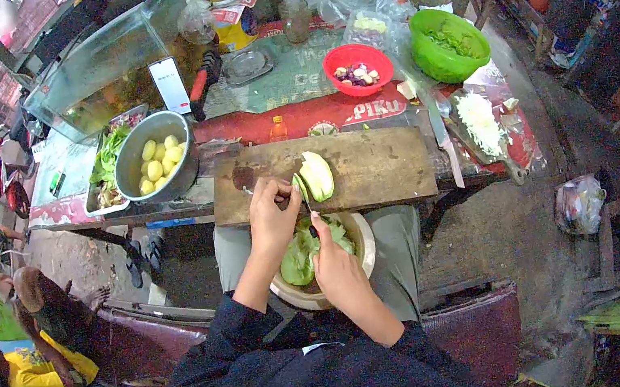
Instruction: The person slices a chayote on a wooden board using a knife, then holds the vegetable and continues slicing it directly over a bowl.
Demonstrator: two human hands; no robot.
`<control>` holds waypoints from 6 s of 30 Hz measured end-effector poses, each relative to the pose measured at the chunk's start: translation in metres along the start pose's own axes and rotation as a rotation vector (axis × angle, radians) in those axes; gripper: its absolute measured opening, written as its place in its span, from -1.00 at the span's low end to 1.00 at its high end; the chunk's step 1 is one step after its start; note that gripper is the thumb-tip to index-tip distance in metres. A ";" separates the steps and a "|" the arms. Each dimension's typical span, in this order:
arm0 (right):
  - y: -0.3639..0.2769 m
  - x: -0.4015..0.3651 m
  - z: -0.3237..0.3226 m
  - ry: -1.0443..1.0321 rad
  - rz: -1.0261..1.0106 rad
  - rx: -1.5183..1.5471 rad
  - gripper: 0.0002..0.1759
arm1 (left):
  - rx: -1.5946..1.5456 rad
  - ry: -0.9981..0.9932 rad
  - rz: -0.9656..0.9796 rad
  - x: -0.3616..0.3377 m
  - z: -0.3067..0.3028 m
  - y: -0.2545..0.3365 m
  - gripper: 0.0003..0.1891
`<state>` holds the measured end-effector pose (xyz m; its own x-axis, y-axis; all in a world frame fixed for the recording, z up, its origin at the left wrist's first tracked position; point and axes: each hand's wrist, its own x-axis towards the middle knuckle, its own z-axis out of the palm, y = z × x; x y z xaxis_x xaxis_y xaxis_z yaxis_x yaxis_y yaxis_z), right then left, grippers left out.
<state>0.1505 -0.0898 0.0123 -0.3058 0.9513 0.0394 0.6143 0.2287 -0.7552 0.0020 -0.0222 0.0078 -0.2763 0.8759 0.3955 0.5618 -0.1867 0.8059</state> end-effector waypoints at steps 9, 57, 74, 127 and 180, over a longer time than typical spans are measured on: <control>-0.018 0.003 -0.028 -0.134 0.098 -0.248 -0.23 | 0.037 -0.019 0.011 0.000 0.002 -0.005 -0.85; -0.016 0.002 -0.017 -0.157 0.170 -0.095 -0.26 | 0.008 -0.026 -0.036 0.001 -0.003 -0.001 -0.89; -0.025 -0.003 -0.037 -0.160 0.169 -0.273 -0.27 | 0.171 -0.036 0.096 0.000 -0.003 0.004 -0.91; -0.014 -0.009 -0.019 -0.112 0.074 -0.007 -0.25 | 0.057 -0.061 -0.073 0.002 -0.008 0.000 -0.86; -0.010 -0.018 -0.005 -0.018 -0.091 -0.070 -0.24 | -0.060 0.015 -0.068 -0.010 -0.028 -0.008 -0.87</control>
<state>0.1532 -0.1078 0.0226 -0.3755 0.9221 0.0934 0.6326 0.3287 -0.7012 -0.0211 -0.0419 0.0096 -0.3242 0.8808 0.3450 0.4937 -0.1535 0.8560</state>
